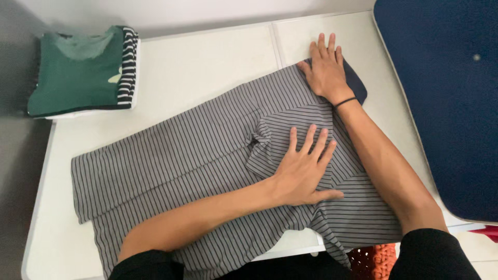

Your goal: The person folds a striped polo shirt on a white table, smoothing and aligning the fabric, then places it on a stack of folded clothes. They then retrieve a white patterned cloth from a blue suitcase and begin to unfold it on the table.

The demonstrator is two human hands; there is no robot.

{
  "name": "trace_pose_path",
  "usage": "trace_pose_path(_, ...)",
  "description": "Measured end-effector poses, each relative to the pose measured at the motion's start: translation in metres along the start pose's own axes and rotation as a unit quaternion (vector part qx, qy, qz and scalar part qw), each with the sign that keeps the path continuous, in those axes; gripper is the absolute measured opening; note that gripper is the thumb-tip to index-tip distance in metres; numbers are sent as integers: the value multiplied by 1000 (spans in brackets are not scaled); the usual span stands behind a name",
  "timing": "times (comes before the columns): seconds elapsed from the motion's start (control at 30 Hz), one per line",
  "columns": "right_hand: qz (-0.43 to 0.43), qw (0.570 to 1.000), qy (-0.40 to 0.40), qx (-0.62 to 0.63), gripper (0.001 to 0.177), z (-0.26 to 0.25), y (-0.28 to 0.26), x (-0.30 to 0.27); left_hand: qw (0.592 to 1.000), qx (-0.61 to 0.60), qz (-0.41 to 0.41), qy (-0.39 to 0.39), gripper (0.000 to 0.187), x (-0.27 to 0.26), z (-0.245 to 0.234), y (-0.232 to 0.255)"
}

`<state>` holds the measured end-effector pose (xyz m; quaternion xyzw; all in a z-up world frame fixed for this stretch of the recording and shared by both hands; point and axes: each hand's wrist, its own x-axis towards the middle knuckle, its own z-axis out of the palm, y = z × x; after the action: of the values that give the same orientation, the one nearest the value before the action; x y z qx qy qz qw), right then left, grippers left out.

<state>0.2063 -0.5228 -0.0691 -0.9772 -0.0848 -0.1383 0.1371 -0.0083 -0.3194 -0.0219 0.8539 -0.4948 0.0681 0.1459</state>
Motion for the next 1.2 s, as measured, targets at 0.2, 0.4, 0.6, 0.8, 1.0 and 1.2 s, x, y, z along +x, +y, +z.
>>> trace_pose_path(0.2, -90, 990, 104, 44, 51, -26, -23, -11, 996, 36, -5, 81, 59, 0, 10, 3)
trace_pose_path(0.4, -116, 949, 160, 244, 26, -59, -53, -20, 984, -147, -76, 63, 23, 15, -20, -22)
trace_pose_path(0.6, -79, 861, 51, 499, 56, -51, -17, -12, 910, -316, -261, 65, 18, 19, -65, -146)
trace_pose_path(0.8, -137, 910, 10, 390, 49, -58, -21, -16, 836, -448, -296, 115, 25, -38, -52, -213)
trace_pose_path(1.0, -17, 953, -78, 292, 46, -80, -43, 5, 873, -352, -299, 160, 30, -51, -40, -189)
trace_pose_path(1.2, 14, 853, 97, 512, 43, -51, -26, -1, 927, -223, -184, 238, 26, -56, -34, -172)
